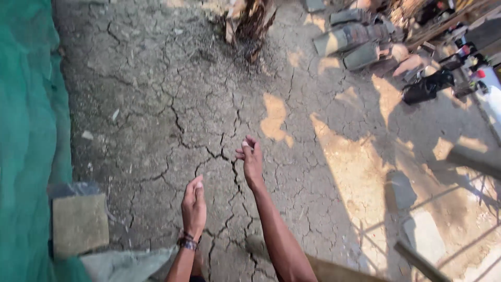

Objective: Assembling a flexible gooseneck phone mount and attaching it to a small tripod.

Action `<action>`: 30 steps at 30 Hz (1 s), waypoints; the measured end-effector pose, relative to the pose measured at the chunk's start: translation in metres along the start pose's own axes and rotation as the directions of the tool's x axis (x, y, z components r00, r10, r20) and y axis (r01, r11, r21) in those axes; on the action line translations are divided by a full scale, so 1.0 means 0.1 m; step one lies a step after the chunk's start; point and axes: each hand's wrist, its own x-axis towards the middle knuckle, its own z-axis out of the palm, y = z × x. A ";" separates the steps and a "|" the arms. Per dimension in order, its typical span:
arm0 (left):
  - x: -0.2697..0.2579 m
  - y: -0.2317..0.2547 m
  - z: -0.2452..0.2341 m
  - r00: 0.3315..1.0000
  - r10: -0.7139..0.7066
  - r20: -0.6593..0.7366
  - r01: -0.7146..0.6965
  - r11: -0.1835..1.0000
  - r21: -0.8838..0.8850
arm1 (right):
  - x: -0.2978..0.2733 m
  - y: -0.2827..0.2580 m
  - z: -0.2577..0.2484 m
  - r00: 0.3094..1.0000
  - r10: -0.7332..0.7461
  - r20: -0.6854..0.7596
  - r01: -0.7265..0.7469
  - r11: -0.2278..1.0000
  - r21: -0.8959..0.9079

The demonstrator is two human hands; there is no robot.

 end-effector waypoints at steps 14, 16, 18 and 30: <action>2.18 0.24 0.81 0.969 -0.238 0.069 0.227 0.965 0.131 | 2.11 0.21 0.13 0.984 0.149 -0.096 -0.149 0.989 0.013; 2.94 -0.33 1.09 0.962 -0.261 0.084 0.238 0.948 0.212 | 2.87 0.27 -0.03 0.980 0.141 -0.141 -0.140 0.990 0.017; 3.24 -1.29 1.59 0.968 -0.221 0.120 0.236 0.963 -0.129 | 3.54 0.46 -0.44 0.974 0.150 -0.172 -0.160 0.986 -0.047; 5.42 1.37 3.32 0.877 -0.301 0.374 0.245 0.951 0.191 | 5.17 -0.62 -1.23 0.863 0.231 -0.450 -0.167 0.970 0.177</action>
